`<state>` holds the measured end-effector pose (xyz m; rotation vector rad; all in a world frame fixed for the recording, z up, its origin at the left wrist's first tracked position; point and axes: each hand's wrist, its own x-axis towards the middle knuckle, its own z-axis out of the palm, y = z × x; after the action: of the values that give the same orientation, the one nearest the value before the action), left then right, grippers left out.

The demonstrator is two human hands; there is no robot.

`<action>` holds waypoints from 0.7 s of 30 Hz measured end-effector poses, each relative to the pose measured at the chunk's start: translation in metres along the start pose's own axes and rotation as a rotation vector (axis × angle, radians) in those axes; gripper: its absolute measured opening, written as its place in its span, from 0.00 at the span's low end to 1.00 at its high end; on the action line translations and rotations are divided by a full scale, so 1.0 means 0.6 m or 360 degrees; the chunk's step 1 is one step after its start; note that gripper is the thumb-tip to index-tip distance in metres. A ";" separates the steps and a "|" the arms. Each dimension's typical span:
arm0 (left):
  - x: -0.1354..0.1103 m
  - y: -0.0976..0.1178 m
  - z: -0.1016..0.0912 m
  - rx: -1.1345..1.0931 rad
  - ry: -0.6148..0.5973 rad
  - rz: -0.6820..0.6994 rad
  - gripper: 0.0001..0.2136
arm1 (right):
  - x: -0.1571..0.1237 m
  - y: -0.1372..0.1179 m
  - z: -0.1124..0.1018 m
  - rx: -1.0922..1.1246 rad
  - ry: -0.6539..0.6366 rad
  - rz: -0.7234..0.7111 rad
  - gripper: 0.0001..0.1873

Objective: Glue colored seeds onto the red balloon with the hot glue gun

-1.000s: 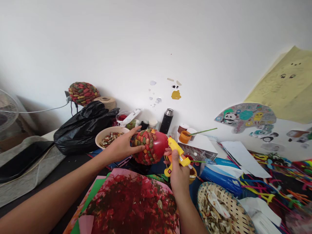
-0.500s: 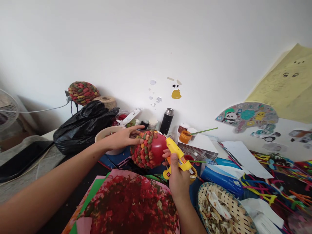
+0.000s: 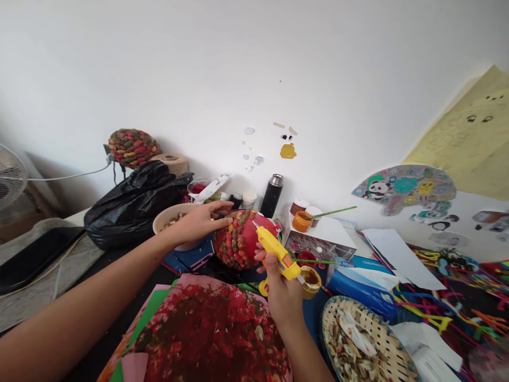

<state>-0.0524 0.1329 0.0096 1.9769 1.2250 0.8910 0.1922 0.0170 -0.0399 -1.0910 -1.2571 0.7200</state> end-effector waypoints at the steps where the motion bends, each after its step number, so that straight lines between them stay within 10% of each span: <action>1: -0.002 0.000 0.002 0.0044 0.0031 0.0014 0.34 | 0.000 0.000 0.000 0.0004 -0.0005 0.0003 0.32; 21: -0.015 -0.006 -0.008 0.0212 0.0042 0.0117 0.30 | -0.002 0.011 0.000 0.0016 -0.0119 -0.0068 0.30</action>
<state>-0.0611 0.1268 0.0079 2.1336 1.2627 0.8947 0.1928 0.0184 -0.0461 -1.0343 -1.3352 0.7395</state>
